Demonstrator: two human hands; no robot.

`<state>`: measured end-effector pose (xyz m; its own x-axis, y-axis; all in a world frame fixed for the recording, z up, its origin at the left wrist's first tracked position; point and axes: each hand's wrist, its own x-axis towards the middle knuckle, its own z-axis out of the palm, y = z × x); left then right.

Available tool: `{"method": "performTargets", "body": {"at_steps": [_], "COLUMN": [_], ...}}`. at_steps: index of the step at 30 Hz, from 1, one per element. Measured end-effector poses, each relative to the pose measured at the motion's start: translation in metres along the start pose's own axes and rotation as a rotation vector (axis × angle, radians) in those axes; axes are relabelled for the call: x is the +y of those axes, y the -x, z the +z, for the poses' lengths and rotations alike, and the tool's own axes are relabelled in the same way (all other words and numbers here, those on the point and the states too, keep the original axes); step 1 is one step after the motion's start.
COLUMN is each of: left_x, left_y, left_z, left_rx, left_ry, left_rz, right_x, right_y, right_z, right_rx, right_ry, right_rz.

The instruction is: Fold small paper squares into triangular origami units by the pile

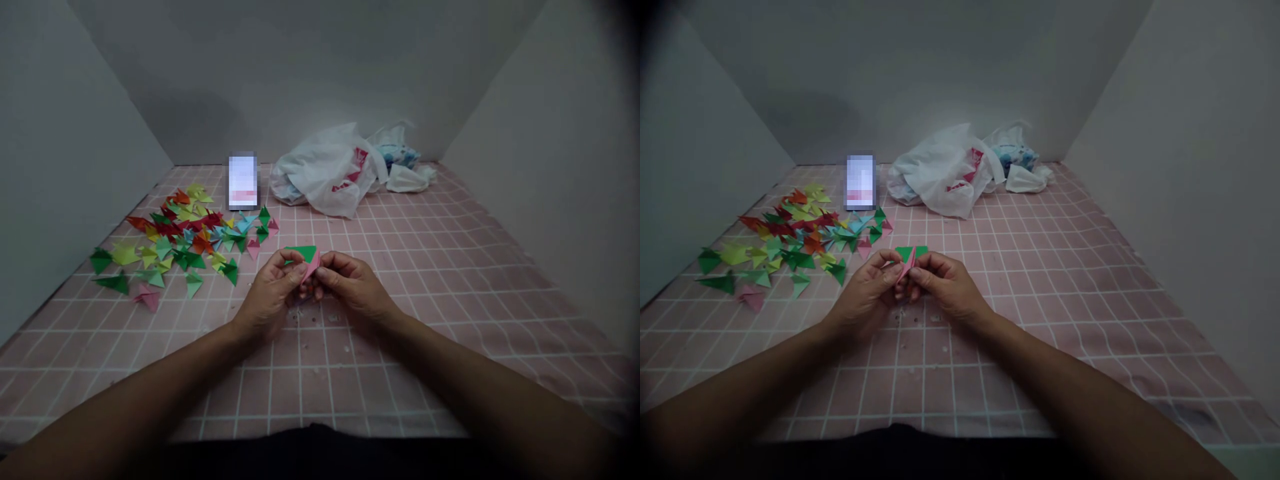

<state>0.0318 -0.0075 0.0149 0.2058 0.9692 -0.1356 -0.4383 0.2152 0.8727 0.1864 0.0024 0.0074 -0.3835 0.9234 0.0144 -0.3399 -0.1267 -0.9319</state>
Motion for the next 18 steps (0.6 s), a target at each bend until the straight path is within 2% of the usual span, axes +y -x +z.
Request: {"method": "performTargets", "body": {"at_steps": [6, 10, 15, 18], "left_x": [-0.001, 0.002, 0.009, 0.009], "left_y": [-0.001, 0.0, 0.003, 0.003], "left_z": [-0.004, -0.005, -0.004, -0.004], "left_rx": [-0.051, -0.053, -0.023, -0.02], "left_ry": [-0.062, -0.301, -0.709, -0.709], "left_rz": [0.009, 0.116, 0.369, 0.351], "right_x": [-0.003, -0.006, -0.011, -0.012], "right_y": [0.002, 0.004, 0.005, 0.006], "right_z": [0.001, -0.001, 0.002, 0.003], "right_rx": [0.013, 0.073, 0.11, 0.106], "right_ry": [-0.015, 0.112, 0.365, 0.4], "right_rz": [-0.008, -0.06, -0.169, -0.2]}}
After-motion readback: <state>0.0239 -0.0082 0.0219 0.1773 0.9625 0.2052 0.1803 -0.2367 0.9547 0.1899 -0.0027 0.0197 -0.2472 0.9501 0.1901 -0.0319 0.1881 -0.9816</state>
